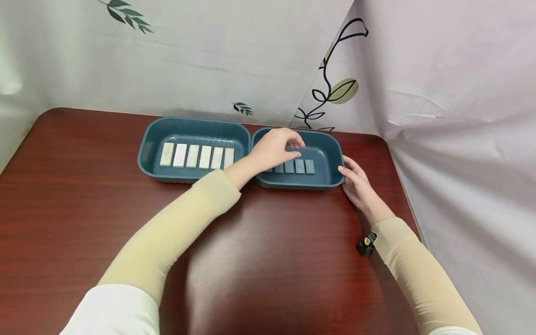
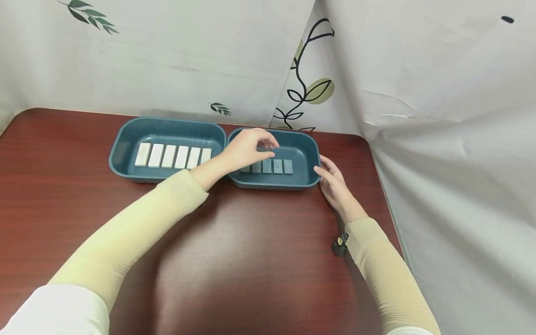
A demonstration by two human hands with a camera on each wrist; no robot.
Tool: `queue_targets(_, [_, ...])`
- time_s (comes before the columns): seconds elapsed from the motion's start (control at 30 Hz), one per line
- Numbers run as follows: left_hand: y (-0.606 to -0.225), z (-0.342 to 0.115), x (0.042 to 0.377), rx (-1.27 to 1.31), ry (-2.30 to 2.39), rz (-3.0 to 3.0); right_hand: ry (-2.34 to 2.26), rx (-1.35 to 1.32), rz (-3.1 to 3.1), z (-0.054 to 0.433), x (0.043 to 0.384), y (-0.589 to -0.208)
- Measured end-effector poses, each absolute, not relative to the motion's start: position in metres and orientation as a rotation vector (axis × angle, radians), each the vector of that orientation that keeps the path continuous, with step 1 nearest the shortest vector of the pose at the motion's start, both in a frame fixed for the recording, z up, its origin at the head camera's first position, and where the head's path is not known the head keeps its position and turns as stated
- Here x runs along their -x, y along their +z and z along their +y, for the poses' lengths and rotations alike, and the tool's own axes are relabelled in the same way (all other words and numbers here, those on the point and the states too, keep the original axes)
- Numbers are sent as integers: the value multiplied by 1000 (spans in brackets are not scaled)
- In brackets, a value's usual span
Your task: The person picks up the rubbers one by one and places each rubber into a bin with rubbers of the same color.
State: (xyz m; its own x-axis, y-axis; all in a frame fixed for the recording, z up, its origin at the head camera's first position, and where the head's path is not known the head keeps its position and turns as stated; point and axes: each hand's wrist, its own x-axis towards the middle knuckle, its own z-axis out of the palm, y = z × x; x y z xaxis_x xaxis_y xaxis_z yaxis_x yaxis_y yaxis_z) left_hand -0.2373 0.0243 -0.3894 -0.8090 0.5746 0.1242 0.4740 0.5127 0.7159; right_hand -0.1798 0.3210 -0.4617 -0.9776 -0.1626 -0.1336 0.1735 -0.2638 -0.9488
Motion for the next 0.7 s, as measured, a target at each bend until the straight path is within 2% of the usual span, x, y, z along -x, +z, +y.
queue_targets(0.7, [-380, -92, 197, -893, 1235, 2778, -2262, -53, 1890, 313, 180, -453])
